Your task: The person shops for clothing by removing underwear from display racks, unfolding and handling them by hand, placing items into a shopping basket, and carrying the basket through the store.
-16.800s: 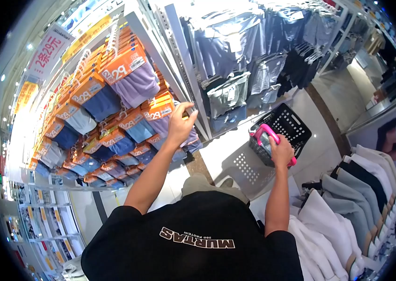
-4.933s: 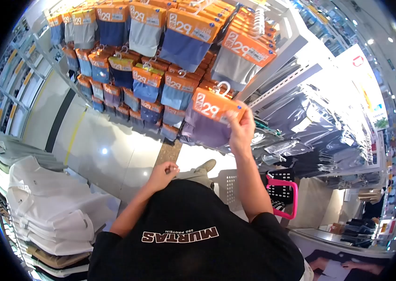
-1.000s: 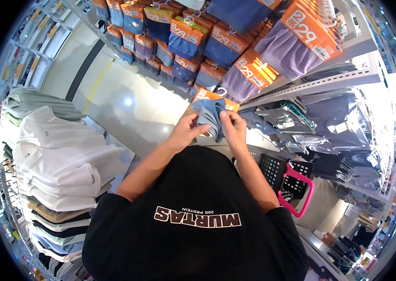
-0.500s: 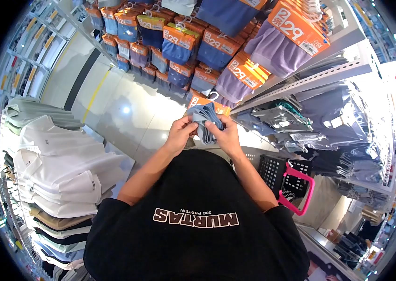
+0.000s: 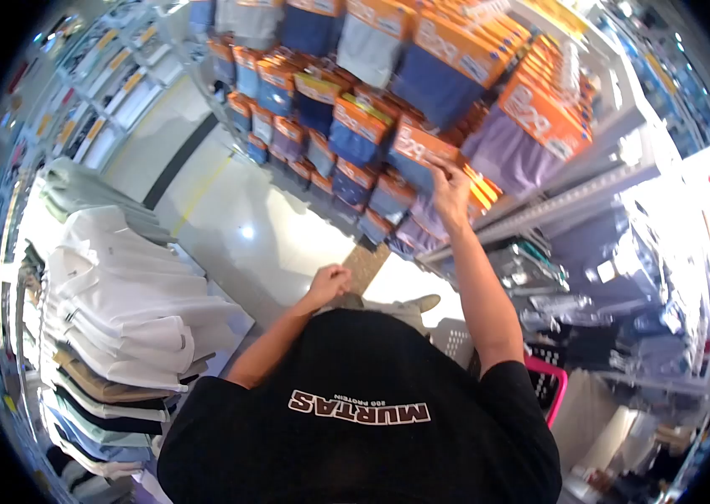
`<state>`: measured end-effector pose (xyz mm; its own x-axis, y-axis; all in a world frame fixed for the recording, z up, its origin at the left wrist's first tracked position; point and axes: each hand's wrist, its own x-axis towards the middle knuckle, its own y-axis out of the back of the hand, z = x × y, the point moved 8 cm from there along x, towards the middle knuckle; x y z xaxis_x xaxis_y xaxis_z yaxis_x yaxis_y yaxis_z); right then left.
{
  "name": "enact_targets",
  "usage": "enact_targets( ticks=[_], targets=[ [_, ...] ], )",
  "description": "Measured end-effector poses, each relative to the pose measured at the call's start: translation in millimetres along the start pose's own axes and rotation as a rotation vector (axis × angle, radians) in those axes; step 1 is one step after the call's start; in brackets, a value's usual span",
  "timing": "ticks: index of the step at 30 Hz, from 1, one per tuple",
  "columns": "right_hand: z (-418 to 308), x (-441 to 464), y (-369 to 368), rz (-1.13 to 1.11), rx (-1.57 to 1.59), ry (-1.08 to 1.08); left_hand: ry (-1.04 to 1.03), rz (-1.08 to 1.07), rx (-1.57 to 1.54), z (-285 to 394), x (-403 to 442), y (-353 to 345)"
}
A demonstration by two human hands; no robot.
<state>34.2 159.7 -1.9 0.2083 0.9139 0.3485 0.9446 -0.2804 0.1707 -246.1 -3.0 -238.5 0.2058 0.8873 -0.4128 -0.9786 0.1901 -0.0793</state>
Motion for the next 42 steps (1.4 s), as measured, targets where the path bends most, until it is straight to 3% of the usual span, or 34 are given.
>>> enact_targets(
  ticks=[1, 3, 5, 7, 8, 9, 11, 14, 16, 20, 22, 24, 28, 33, 34, 37, 38, 42],
  targets=[
    [11.4, 9.5, -2.3, -0.052, -0.069, -0.096, -0.044, 0.058, 0.035, -29.1, 7.5, 20.8],
    [43.5, 25.4, -14.0, -0.134, -0.090, -0.029, 0.131, 0.242, 0.299, -105.7, 12.6, 78.6],
    [63.3, 28.9, -25.8, -0.141, -0.168, -0.041, 0.188, 0.456, 0.751, -164.2, -14.6, 135.5],
    [49.0, 18.0, -28.6, -0.106, -0.156, -0.014, 0.506, 0.412, 0.650, -246.5, -46.4, 174.9],
    [79.1, 18.6, -24.4, -0.044, -0.227, 0.065, 0.436, 0.456, 0.680, -238.8, -67.2, 179.5],
    [57.9, 10.6, -27.0, -0.070, -0.129, 0.041, 0.367, 0.501, 0.710, -225.8, -88.9, 182.2],
    [32.3, 2.2, -26.8, -0.058, -0.168, -0.015, 0.499, 0.472, 0.384, -238.7, -123.4, 187.6],
    [40.0, 6.3, -16.3, -0.005, -0.007, 0.049, 0.636, 0.522, 0.291, -233.5, -162.6, 185.9],
    [32.3, 7.3, -5.4, 0.044, 0.005, 0.072, 0.621, 0.507, 0.404, -219.5, -168.0, 178.9],
    [27.0, 8.7, -6.7, 0.053, -0.009, -0.003, 0.498, 0.492, 0.550, -230.7, -117.4, 171.4],
    [45.9, 14.1, -5.4, 0.073, 0.002, -0.058, 0.330, 0.467, 0.455, -210.9, -85.4, 162.1],
    [65.6, 12.5, -5.3, 0.048, -0.012, -0.092, 0.328, 0.398, 0.223, -176.1, -65.7, 151.3],
    [66.9, 17.3, -11.7, -0.039, -0.050, -0.122, 0.131, 0.492, 0.244, -142.4, -34.1, 153.6],
    [53.1, -2.0, -16.1, -0.151, -0.224, -0.133, 0.267, 0.429, 0.300, -155.6, -37.6, 151.8],
    [46.6, -7.3, -17.8, -0.155, -0.179, -0.049, 0.313, 0.416, 0.300, -164.9, -42.3, 150.5],
    [57.4, -22.9, -12.8, -0.204, -0.382, -0.107, 0.287, 0.408, 0.393, -193.4, -55.4, 148.7],
    [56.1, -29.4, -11.2, -0.082, -0.294, 0.037, 0.301, 0.409, 0.409, -201.9, -61.0, 146.4],
    [73.0, -68.4, 3.9, -0.091, -0.334, -0.079, 0.368, 0.414, 0.365, -223.8, -81.7, 138.7]
  ],
)
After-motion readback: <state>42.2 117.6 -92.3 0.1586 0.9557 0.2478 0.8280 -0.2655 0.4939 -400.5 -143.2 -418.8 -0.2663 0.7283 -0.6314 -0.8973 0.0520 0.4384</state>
